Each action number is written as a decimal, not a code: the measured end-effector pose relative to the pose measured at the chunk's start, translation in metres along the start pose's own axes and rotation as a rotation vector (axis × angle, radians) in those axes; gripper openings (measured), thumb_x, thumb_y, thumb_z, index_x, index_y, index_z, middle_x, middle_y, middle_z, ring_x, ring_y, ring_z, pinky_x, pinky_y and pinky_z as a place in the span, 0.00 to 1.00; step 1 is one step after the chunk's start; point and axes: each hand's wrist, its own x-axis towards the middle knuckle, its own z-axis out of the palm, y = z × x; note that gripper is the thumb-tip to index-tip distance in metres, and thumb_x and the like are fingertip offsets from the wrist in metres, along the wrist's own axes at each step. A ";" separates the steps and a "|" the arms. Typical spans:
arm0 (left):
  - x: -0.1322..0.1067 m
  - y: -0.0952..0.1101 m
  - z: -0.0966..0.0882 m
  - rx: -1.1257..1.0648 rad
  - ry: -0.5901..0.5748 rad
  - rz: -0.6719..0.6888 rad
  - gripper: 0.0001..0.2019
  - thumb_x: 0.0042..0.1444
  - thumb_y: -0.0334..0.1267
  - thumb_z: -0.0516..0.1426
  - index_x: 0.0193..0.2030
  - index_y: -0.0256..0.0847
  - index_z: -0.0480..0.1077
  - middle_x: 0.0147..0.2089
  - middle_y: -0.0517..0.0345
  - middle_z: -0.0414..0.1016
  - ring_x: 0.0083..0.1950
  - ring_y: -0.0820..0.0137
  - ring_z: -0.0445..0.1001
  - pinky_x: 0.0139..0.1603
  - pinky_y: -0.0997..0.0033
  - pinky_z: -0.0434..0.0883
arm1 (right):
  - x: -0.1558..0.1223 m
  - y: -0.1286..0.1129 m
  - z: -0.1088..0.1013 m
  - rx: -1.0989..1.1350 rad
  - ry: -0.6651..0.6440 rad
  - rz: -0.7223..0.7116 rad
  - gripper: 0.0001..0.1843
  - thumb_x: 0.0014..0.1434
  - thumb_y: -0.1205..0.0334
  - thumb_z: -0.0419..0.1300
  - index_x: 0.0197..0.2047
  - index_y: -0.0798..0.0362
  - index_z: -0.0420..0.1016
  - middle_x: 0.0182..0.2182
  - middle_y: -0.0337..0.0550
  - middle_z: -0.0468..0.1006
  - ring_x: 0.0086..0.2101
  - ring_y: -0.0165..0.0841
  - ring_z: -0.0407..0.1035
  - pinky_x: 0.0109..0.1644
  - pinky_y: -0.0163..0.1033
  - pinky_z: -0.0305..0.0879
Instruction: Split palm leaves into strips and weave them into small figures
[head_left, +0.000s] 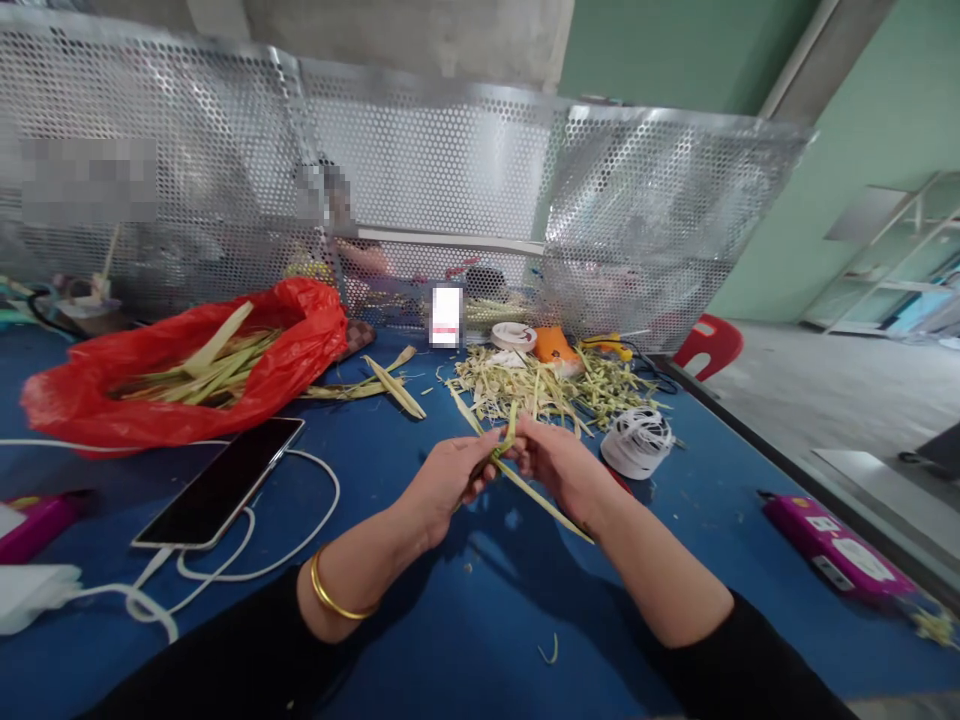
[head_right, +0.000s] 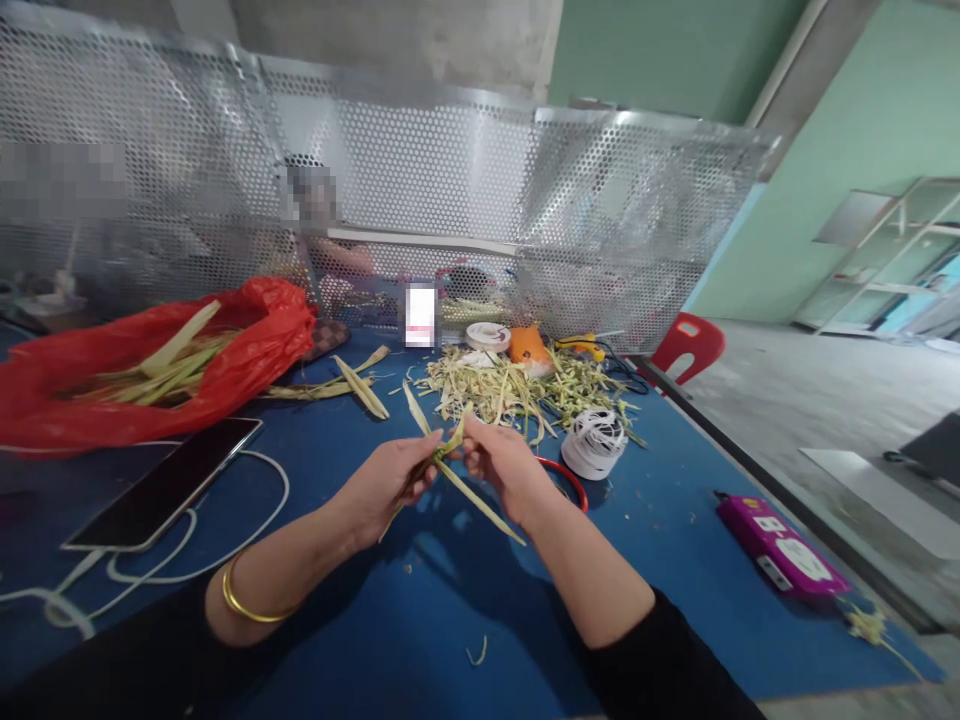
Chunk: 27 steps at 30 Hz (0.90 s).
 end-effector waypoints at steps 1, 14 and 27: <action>0.000 0.000 0.000 0.013 0.008 0.000 0.23 0.46 0.58 0.59 0.28 0.35 0.73 0.20 0.65 0.60 0.19 0.81 0.53 0.19 0.78 0.47 | -0.002 0.002 0.002 0.032 -0.079 0.022 0.17 0.44 0.49 0.68 0.26 0.55 0.74 0.20 0.35 0.69 0.21 0.25 0.59 0.26 0.33 0.53; -0.004 0.003 0.001 0.173 -0.112 -0.032 0.14 0.48 0.46 0.60 0.31 0.34 0.76 0.17 0.64 0.63 0.17 0.80 0.55 0.19 0.77 0.50 | -0.005 0.012 0.012 -0.043 0.037 -0.250 0.12 0.42 0.55 0.68 0.21 0.55 0.75 0.12 0.32 0.65 0.16 0.25 0.58 0.23 0.34 0.53; 0.001 0.013 -0.009 -0.332 0.043 0.078 0.13 0.52 0.43 0.61 0.38 0.34 0.76 0.30 0.53 0.77 0.33 0.72 0.74 0.38 0.74 0.70 | 0.000 0.004 0.004 -0.048 0.204 -0.347 0.15 0.46 0.51 0.66 0.32 0.53 0.74 0.24 0.36 0.74 0.22 0.27 0.65 0.28 0.34 0.59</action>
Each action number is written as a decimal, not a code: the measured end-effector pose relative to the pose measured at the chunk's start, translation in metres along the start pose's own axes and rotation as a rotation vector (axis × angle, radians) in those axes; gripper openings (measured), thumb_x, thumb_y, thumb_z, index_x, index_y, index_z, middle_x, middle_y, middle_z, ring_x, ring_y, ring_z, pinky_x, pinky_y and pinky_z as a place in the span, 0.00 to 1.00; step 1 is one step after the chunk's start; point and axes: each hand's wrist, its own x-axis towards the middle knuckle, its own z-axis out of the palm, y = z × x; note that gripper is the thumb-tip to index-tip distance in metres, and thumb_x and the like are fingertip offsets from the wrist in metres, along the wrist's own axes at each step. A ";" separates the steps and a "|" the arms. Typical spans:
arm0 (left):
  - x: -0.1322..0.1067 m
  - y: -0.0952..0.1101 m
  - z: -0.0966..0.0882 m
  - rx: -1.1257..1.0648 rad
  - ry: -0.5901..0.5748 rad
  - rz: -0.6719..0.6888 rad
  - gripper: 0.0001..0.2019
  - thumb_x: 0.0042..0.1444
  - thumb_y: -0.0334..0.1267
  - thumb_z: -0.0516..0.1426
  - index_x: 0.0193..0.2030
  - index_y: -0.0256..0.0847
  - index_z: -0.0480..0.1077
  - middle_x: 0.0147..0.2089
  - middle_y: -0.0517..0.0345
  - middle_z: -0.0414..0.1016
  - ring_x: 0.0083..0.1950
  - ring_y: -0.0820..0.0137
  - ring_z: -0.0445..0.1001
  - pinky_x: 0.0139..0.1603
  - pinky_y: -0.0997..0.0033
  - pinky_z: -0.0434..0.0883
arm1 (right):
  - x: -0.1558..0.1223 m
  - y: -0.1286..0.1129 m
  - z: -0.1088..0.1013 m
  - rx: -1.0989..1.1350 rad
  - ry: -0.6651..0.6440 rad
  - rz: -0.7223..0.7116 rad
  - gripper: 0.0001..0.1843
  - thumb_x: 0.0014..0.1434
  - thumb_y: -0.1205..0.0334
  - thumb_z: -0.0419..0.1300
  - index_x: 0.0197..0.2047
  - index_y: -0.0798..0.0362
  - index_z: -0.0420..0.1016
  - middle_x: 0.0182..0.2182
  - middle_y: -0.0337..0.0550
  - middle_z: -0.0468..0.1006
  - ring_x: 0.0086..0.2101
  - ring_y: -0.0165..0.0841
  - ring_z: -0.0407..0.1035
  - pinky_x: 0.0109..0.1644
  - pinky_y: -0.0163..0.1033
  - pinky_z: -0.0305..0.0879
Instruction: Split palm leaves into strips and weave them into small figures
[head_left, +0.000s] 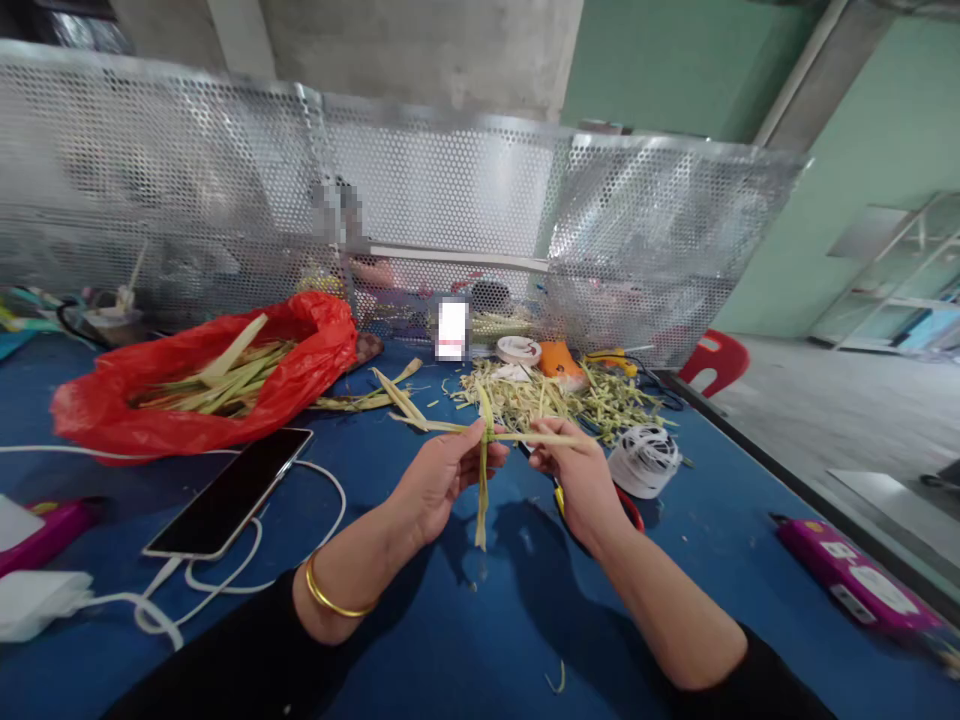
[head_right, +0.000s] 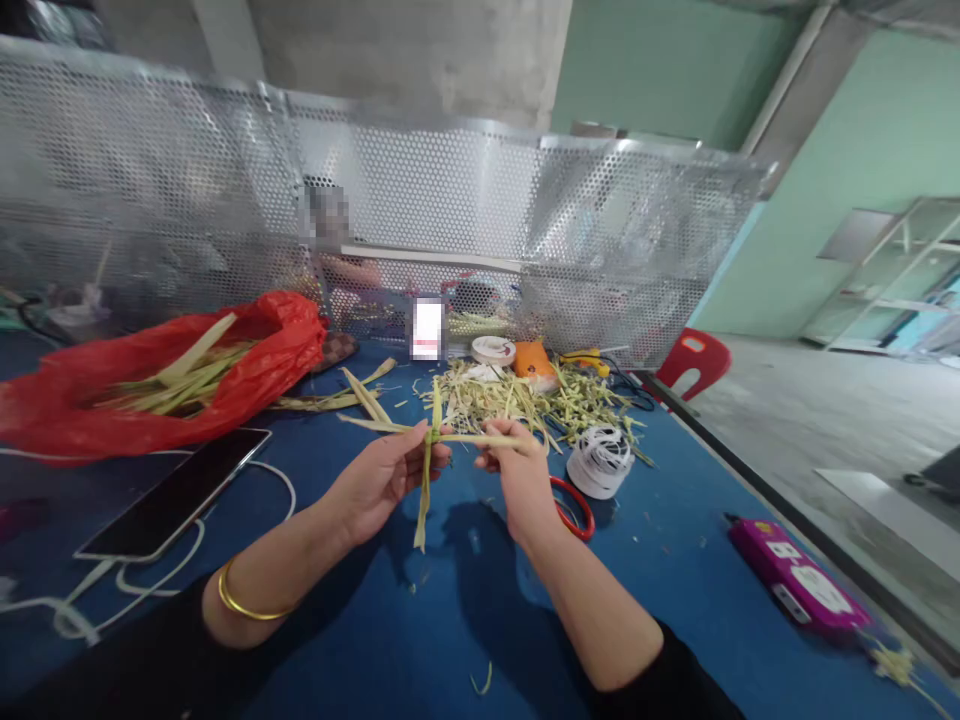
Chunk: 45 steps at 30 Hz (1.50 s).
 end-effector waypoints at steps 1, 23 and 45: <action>0.001 0.002 0.000 -0.039 0.010 0.029 0.11 0.52 0.40 0.61 0.38 0.34 0.76 0.32 0.51 0.78 0.36 0.70 0.75 0.42 0.72 0.70 | -0.002 0.001 0.002 -0.036 -0.003 0.008 0.15 0.46 0.51 0.66 0.28 0.54 0.73 0.22 0.36 0.73 0.22 0.27 0.64 0.28 0.34 0.59; 0.004 -0.012 0.003 -0.084 0.036 0.087 0.12 0.42 0.33 0.66 0.36 0.33 0.76 0.32 0.53 0.77 0.32 0.71 0.73 0.34 0.73 0.67 | -0.028 0.007 0.012 -0.736 -0.414 -0.477 0.14 0.61 0.64 0.52 0.23 0.52 0.64 0.26 0.38 0.66 0.30 0.31 0.62 0.34 0.34 0.59; 0.003 -0.005 0.001 0.321 0.068 0.084 0.16 0.40 0.46 0.66 0.29 0.35 0.75 0.18 0.66 0.63 0.19 0.82 0.53 0.19 0.77 0.47 | -0.031 -0.001 0.009 -1.157 -0.284 -0.745 0.18 0.64 0.65 0.48 0.21 0.52 0.58 0.17 0.36 0.66 0.23 0.30 0.59 0.36 0.36 0.52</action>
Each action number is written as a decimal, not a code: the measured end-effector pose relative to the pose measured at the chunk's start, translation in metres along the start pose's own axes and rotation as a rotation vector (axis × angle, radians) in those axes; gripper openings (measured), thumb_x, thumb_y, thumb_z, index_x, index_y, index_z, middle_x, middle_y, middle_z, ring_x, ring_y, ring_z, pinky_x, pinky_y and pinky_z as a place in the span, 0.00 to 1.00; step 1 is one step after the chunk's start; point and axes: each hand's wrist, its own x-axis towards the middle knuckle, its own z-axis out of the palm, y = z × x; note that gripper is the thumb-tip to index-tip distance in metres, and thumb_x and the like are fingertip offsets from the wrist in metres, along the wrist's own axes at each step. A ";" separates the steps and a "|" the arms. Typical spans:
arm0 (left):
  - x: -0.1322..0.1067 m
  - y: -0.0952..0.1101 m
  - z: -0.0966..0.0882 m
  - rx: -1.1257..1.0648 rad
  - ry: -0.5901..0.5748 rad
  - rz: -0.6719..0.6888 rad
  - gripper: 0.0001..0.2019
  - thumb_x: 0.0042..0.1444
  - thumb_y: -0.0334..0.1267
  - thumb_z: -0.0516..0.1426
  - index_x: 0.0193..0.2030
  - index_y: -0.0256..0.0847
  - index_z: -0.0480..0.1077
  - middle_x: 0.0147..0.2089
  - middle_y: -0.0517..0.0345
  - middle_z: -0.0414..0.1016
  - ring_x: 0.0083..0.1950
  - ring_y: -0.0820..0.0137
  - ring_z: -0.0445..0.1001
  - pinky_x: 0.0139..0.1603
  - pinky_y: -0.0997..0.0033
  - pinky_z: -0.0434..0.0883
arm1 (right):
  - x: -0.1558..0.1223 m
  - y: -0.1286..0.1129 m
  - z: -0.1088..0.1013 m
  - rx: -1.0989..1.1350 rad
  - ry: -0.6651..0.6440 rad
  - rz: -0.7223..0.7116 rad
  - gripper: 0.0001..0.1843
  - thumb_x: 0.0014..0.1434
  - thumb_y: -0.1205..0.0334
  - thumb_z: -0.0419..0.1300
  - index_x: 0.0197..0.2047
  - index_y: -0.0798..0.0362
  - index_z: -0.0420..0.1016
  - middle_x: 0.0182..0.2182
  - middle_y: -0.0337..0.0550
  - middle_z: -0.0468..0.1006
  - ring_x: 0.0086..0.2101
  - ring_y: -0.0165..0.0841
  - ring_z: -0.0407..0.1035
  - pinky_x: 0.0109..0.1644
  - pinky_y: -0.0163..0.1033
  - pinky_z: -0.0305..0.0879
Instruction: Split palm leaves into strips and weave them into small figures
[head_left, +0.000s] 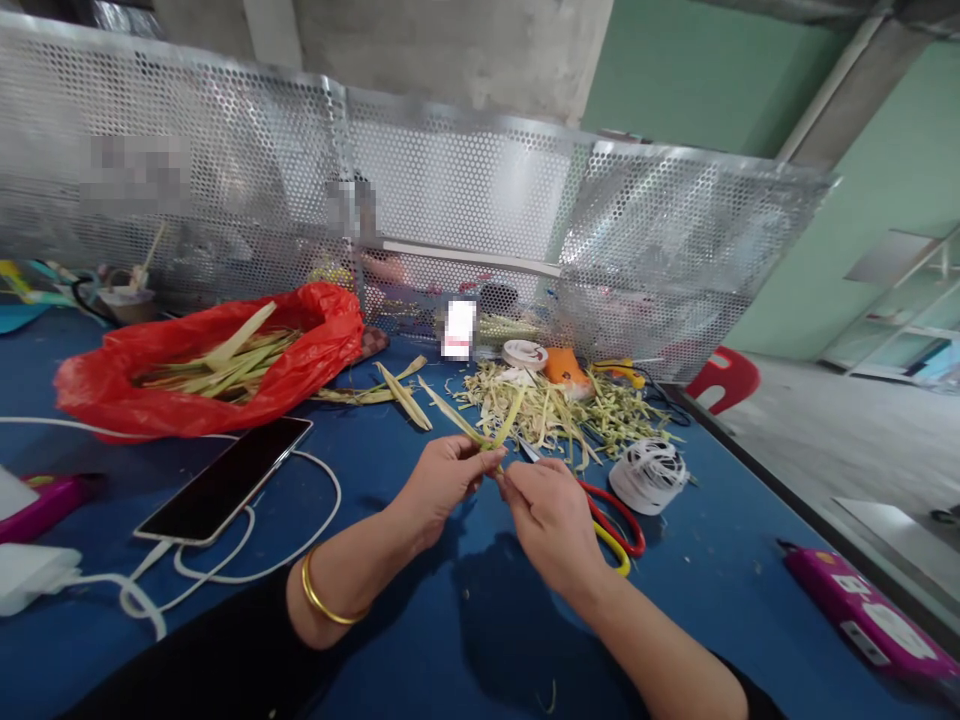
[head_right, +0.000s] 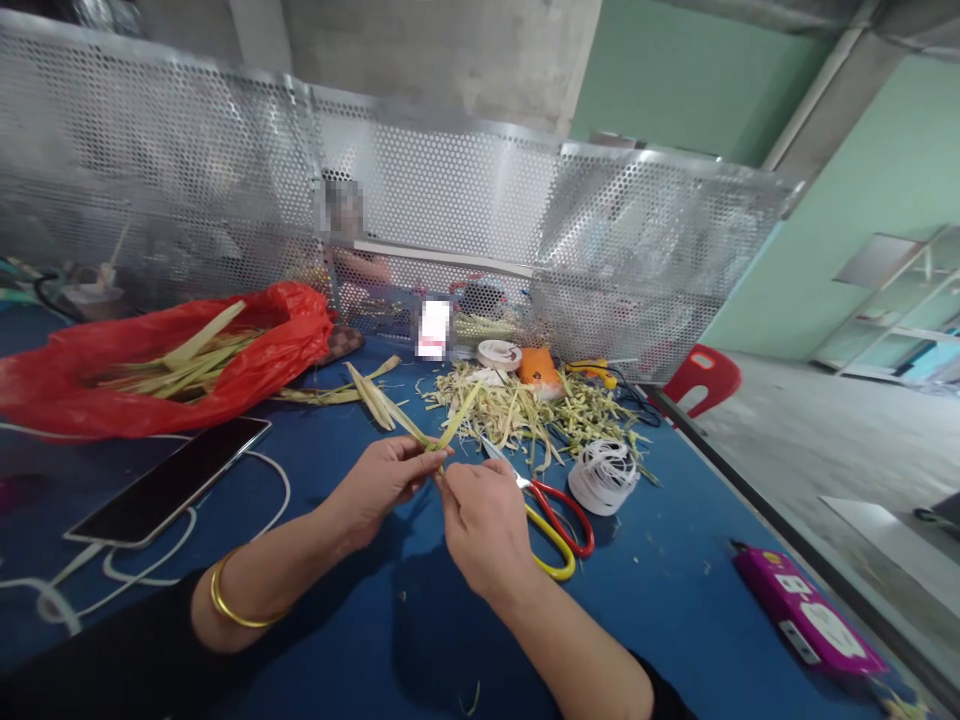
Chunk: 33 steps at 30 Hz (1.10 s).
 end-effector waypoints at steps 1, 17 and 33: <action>0.000 0.000 0.000 -0.002 -0.004 0.003 0.16 0.40 0.46 0.66 0.30 0.34 0.75 0.18 0.66 0.63 0.18 0.82 0.52 0.19 0.77 0.46 | 0.000 0.000 -0.001 -0.003 0.002 -0.010 0.18 0.63 0.65 0.48 0.20 0.52 0.58 0.17 0.36 0.66 0.23 0.30 0.58 0.36 0.36 0.52; 0.004 0.010 -0.014 0.093 -0.215 -0.053 0.21 0.49 0.55 0.58 0.30 0.35 0.74 0.23 0.61 0.67 0.18 0.81 0.51 0.19 0.77 0.44 | 0.005 0.004 -0.022 0.048 0.228 0.077 0.12 0.64 0.59 0.51 0.41 0.52 0.74 0.35 0.46 0.75 0.38 0.37 0.67 0.44 0.41 0.57; -0.012 0.000 0.002 0.489 -0.391 0.032 0.15 0.48 0.42 0.57 0.14 0.39 0.65 0.16 0.64 0.61 0.20 0.76 0.56 0.24 0.73 0.54 | 0.009 0.010 -0.001 0.555 0.101 0.397 0.11 0.50 0.65 0.60 0.19 0.52 0.66 0.21 0.35 0.67 0.26 0.30 0.62 0.32 0.35 0.57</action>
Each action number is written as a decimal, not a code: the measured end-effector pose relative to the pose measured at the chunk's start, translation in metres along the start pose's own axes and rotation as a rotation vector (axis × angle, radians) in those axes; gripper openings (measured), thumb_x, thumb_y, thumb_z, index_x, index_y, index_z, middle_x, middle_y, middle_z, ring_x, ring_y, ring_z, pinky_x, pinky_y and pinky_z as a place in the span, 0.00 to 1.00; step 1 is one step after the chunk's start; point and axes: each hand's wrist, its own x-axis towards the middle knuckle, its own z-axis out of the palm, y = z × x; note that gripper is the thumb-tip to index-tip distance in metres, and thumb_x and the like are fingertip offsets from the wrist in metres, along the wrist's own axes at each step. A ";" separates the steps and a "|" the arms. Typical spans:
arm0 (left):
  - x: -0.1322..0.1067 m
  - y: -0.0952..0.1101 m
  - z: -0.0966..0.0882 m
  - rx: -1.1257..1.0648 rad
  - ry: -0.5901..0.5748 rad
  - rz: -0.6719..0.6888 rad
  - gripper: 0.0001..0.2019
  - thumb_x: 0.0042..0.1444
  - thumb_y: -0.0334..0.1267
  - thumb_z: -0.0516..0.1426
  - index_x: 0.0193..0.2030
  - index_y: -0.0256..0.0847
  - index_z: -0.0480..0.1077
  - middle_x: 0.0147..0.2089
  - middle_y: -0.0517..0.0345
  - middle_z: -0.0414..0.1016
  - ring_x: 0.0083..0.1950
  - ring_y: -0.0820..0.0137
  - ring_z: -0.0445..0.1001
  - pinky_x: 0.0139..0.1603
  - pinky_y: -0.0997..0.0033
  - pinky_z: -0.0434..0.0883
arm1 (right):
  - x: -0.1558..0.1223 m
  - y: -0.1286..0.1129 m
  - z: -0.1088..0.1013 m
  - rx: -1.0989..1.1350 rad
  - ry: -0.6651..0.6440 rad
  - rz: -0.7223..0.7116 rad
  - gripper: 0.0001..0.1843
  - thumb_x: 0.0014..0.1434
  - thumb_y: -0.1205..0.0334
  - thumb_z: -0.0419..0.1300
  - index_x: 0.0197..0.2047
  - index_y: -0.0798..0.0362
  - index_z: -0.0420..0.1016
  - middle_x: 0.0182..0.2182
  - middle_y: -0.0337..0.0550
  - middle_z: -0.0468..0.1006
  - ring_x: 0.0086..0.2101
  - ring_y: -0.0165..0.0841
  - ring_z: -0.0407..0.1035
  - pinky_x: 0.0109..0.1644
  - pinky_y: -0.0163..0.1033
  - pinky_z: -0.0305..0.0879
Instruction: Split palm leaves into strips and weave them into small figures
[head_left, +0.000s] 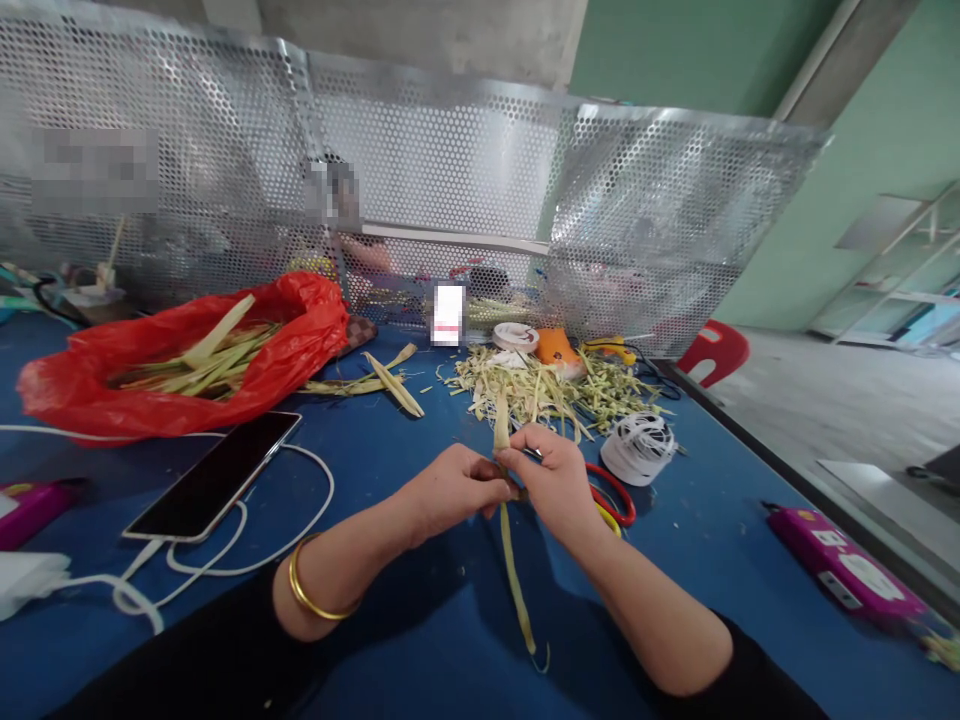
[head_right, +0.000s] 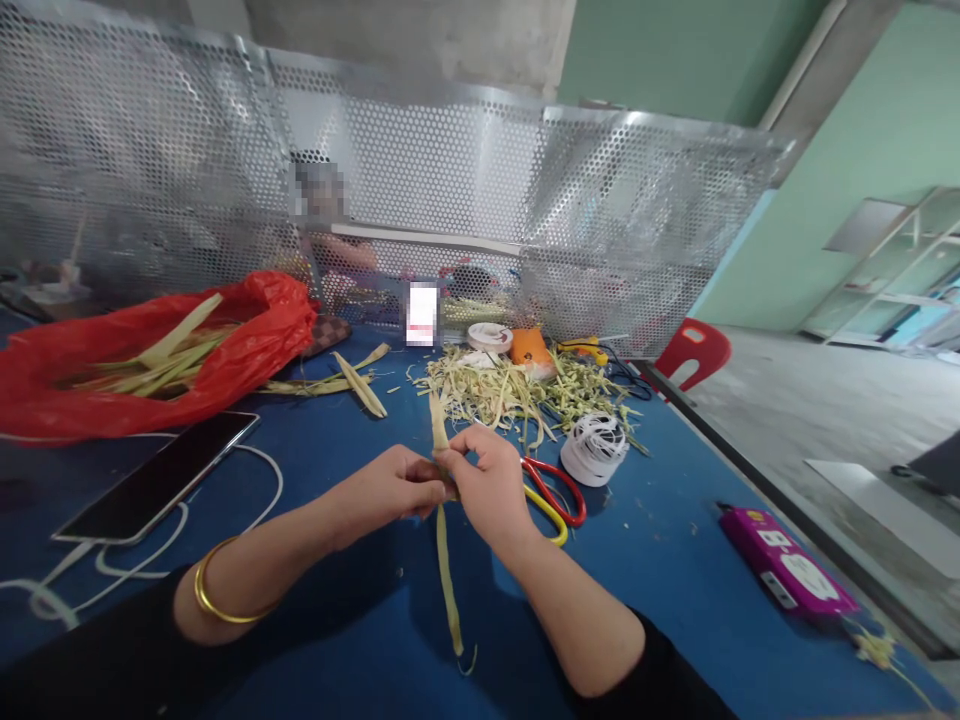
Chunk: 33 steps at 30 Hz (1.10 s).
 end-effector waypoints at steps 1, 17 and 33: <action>0.000 0.000 0.001 0.000 -0.014 -0.010 0.16 0.48 0.42 0.57 0.14 0.39 0.64 0.15 0.64 0.61 0.19 0.76 0.57 0.23 0.73 0.54 | -0.001 0.000 0.001 -0.007 0.012 -0.012 0.11 0.50 0.66 0.60 0.18 0.52 0.66 0.21 0.35 0.67 0.26 0.30 0.62 0.32 0.35 0.57; 0.008 -0.001 -0.006 -0.578 0.230 -0.126 0.19 0.49 0.53 0.59 0.30 0.35 0.75 0.22 0.62 0.65 0.20 0.80 0.55 0.19 0.76 0.49 | 0.015 0.013 -0.009 0.368 0.003 0.335 0.22 0.51 0.43 0.60 0.22 0.56 0.73 0.22 0.41 0.72 0.25 0.30 0.64 0.33 0.37 0.62; 0.006 -0.007 0.008 -0.366 0.117 -0.112 0.13 0.48 0.44 0.61 0.32 0.35 0.77 0.19 0.63 0.65 0.18 0.80 0.58 0.18 0.78 0.52 | 0.011 0.019 0.003 0.422 0.088 0.299 0.12 0.47 0.56 0.63 0.21 0.56 0.73 0.15 0.33 0.65 0.20 0.27 0.59 0.29 0.36 0.55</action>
